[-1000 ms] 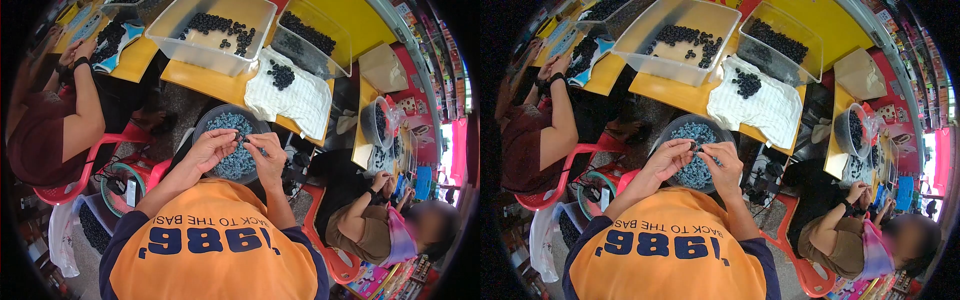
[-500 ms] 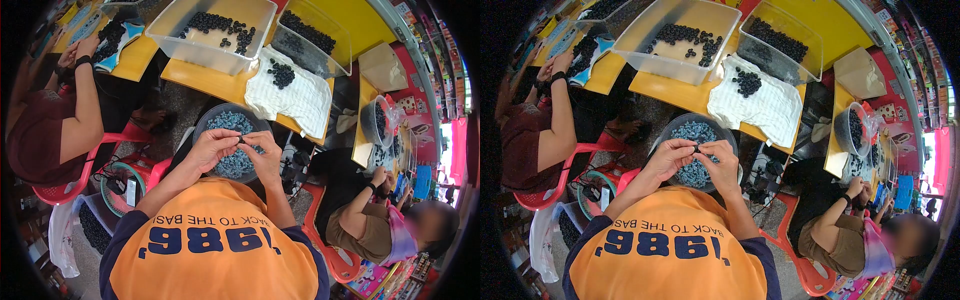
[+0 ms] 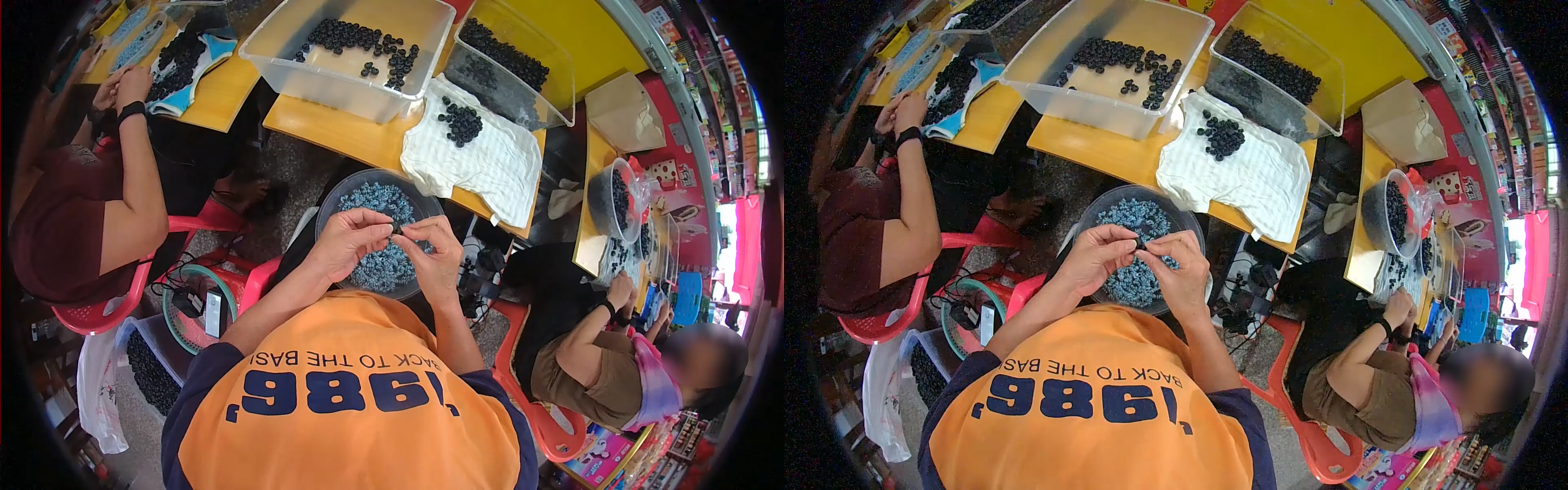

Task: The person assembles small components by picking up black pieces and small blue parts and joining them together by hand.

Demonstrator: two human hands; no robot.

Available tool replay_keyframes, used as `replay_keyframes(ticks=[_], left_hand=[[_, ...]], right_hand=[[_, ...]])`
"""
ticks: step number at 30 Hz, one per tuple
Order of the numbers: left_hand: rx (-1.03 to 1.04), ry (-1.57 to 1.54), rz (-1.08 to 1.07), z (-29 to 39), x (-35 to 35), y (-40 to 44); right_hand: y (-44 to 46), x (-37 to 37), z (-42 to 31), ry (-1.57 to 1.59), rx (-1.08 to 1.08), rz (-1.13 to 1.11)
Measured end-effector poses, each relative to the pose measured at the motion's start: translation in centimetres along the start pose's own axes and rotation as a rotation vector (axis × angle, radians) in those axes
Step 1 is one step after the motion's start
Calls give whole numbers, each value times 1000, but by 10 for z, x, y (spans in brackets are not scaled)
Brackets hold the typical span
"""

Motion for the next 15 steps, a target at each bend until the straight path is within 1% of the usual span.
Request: replay_keyframes(ticks=[7,10,12,13,15], left_hand=[[-63,-52,17,-3,-3,-1],[-81,-40,-12,-1,-4,-1],[-93,2,-52,-1,-4,-1],[-94,4,-55,0,-5,-1],[-109,50,-53,-2,-8,-1]], right_hand=[[-1,4,1,14,-34,-25],[-1,6,4,51,-3,-85],[-1,9,7,109,69,-138],[-1,8,8,109,68,-135],[-2,11,11,110,79,-210]])
Point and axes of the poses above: each hand's wrist, its own y-axis towards the middle knuckle, its own x-axis out of the palm, z = x × y, the point moved 7 cm from there along y, towards the middle knuckle, and after that the axes turned 9 degrees about -y, right-handed, at the moved point
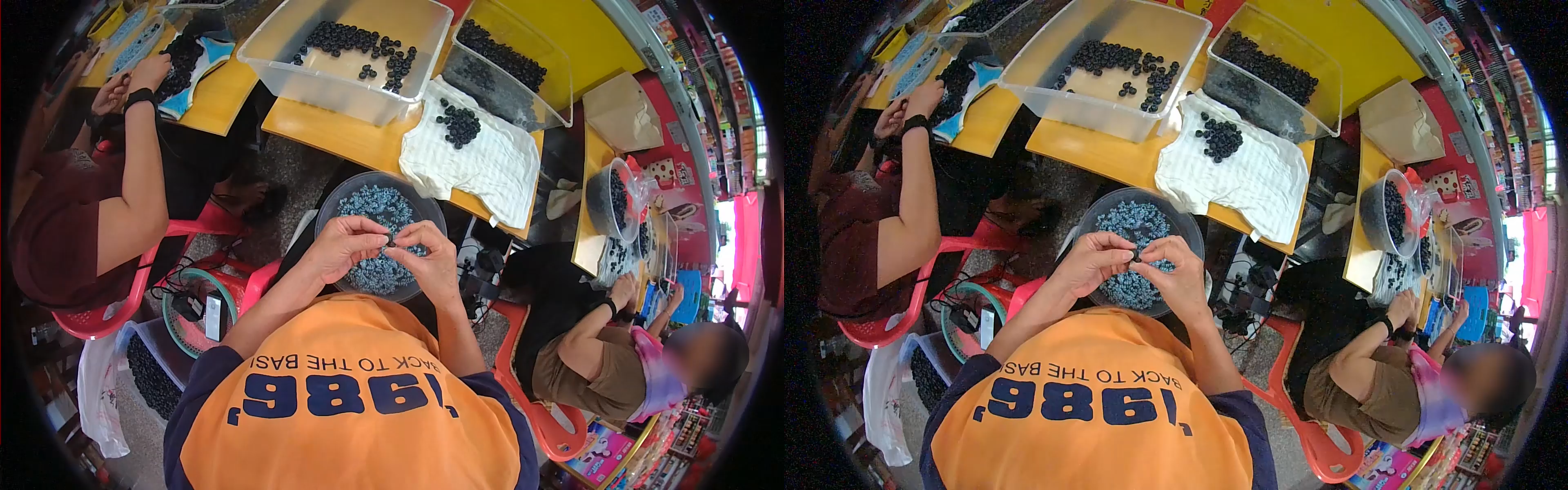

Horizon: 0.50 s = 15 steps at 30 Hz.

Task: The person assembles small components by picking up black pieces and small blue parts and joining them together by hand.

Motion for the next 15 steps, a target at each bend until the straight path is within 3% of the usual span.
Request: replay_keyframes(ticks=[4,9,15], left_hand=[[-50,3,-80,-4,3,1],[-119,28,-92,-5,5,-3],[-188,109,-115,-9,0,-7]], right_hand=[[1,2,9,42,171,-110],[-4,11,5,51,5,-289],[-11,17,3,33,-29,-299]])
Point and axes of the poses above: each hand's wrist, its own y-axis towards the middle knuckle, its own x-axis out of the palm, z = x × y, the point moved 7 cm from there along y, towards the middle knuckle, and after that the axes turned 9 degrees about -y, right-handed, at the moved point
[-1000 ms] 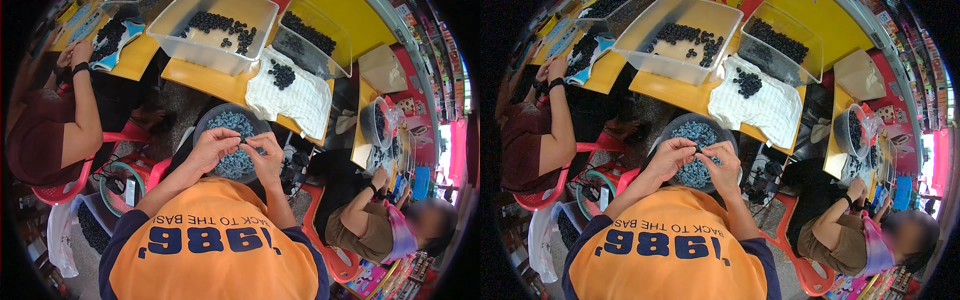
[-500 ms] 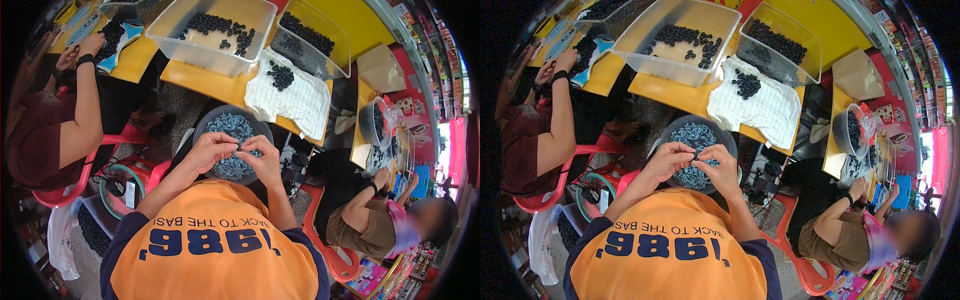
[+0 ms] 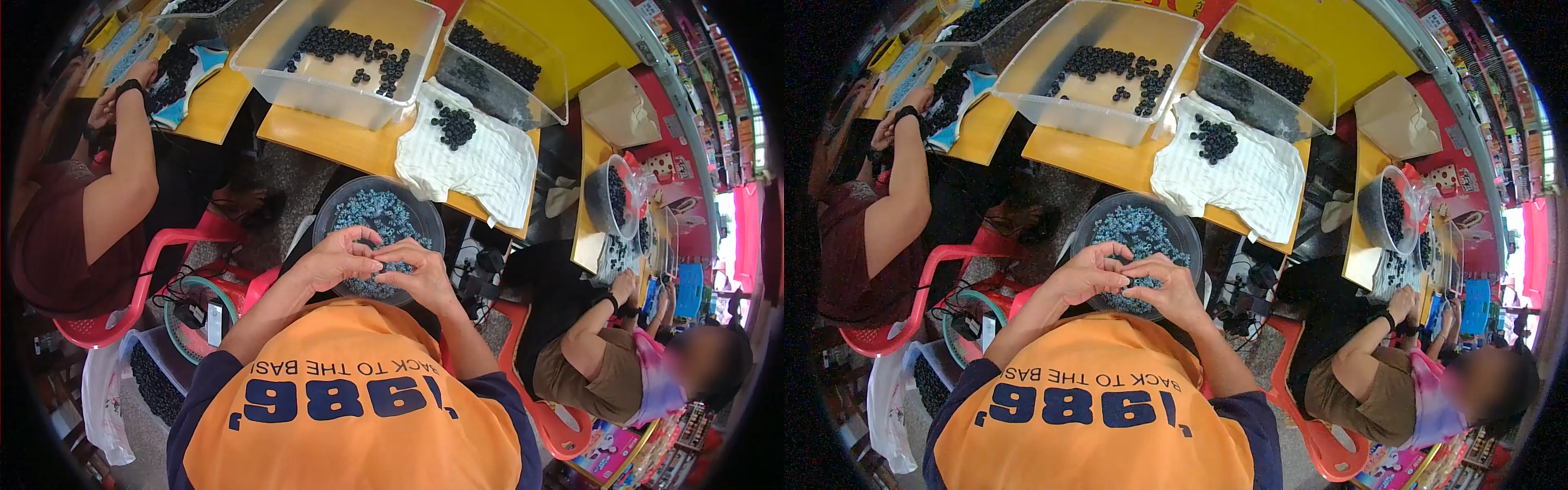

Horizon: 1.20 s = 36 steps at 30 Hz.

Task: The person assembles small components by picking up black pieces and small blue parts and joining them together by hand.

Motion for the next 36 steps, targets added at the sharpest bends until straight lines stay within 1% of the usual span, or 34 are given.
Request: replay_keyframes(ticks=[5,7,8,10,11,12,14,16,18,19,21,22,24,25,26,28,29,31,33,35,36], left_hand=[[-59,11,31,-5,-4,-1],[-65,-33,108,-2,-5,0],[-66,-28,104,1,-4,2],[32,45,72,18,2,9],[87,76,80,30,4,13],[165,181,81,52,13,14],[355,379,174,105,25,14],[564,406,268,161,42,11],[741,682,355,219,65,8],[746,688,349,235,66,18],[1021,894,337,267,82,21],[1031,898,332,266,82,25],[1095,1098,293,250,94,27],[1037,1027,279,233,104,23],[1036,1029,278,219,106,21],[958,925,279,188,91,25],[955,923,285,174,85,23],[867,710,324,149,64,21],[844,694,359,130,52,12],[823,670,393,115,40,8],[769,597,388,106,32,10]], right_hand=[[-2,6,3,-23,31,15],[1,4,10,-9,77,32],[3,2,10,-10,76,38],[11,-9,6,20,21,101],[16,-19,0,-10,-83,143],[22,-28,2,-13,-88,148],[32,-61,28,160,136,331],[48,-98,63,-20,208,506],[64,-127,80,-182,211,649],[73,-134,89,-182,205,657],[92,-147,72,-639,-55,770],[102,-151,74,-640,-64,778],[124,-145,71,-862,-130,762],[134,-141,69,-938,-141,749],[143,-141,69,-936,-140,751],[161,-132,68,-1046,-206,664],[168,-129,70,-1101,-195,619],[176,-128,78,-1102,-204,584],[178,-125,78,-1104,-217,555],[156,-126,51,-781,-327,643],[144,-121,36,-780,-331,632]])
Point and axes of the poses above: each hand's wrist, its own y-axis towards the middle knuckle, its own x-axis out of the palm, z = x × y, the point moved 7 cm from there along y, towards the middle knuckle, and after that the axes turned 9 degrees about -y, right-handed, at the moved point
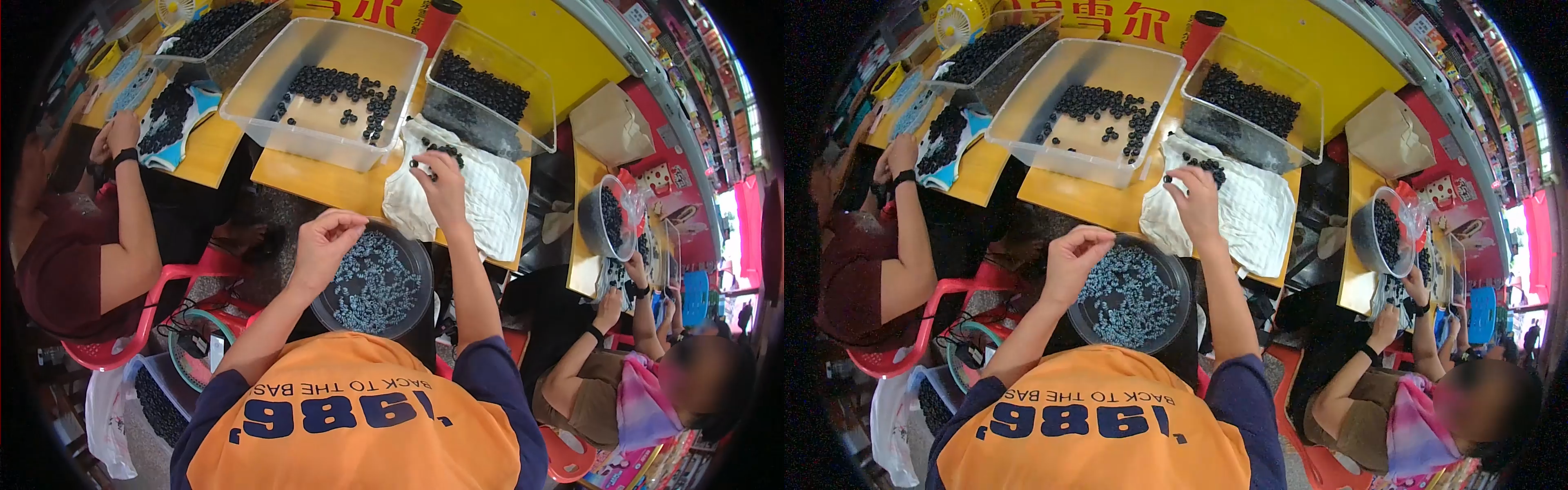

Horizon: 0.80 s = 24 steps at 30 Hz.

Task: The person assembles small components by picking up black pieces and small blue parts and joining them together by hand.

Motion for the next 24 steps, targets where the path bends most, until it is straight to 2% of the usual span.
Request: replay_keyframes(ticks=[2,4,5,6,8,9,11,12,14,15,16,19,21,24], left_hand=[[-70,-67,16,-11,-3,-7],[-184,-311,35,-22,5,-12],[-192,-314,43,-22,7,-14],[-268,-420,19,-24,13,-16],[-430,-628,-21,-31,24,-22],[-486,-720,-32,-40,25,-25],[-498,-787,-61,-52,19,-31],[-481,-856,-105,-53,18,-35],[-513,-871,-60,-56,7,-44],[-513,-873,-39,-58,-3,-48],[-510,-875,-15,-60,-15,-52],[-381,-914,59,-70,-64,-54],[-321,-950,108,-79,-95,-55],[-244,-1060,130,-86,-125,-56]], right_hand=[[-21,-7,-6,528,401,-188],[-51,-7,-18,787,534,-223],[-66,-6,-27,980,646,-206],[-78,-6,-36,1087,659,-242],[-82,-17,-62,1082,451,-183],[-89,-20,-69,1087,479,-197],[-88,-31,-90,636,248,-282],[-88,-36,-95,638,263,-289],[-82,-49,-109,557,162,-272],[-90,-43,-103,632,295,-317],[-98,-39,-98,711,401,-375],[-124,-34,-95,535,325,-473],[-139,-31,-111,343,68,-534],[-155,-24,-118,224,5,-438]])
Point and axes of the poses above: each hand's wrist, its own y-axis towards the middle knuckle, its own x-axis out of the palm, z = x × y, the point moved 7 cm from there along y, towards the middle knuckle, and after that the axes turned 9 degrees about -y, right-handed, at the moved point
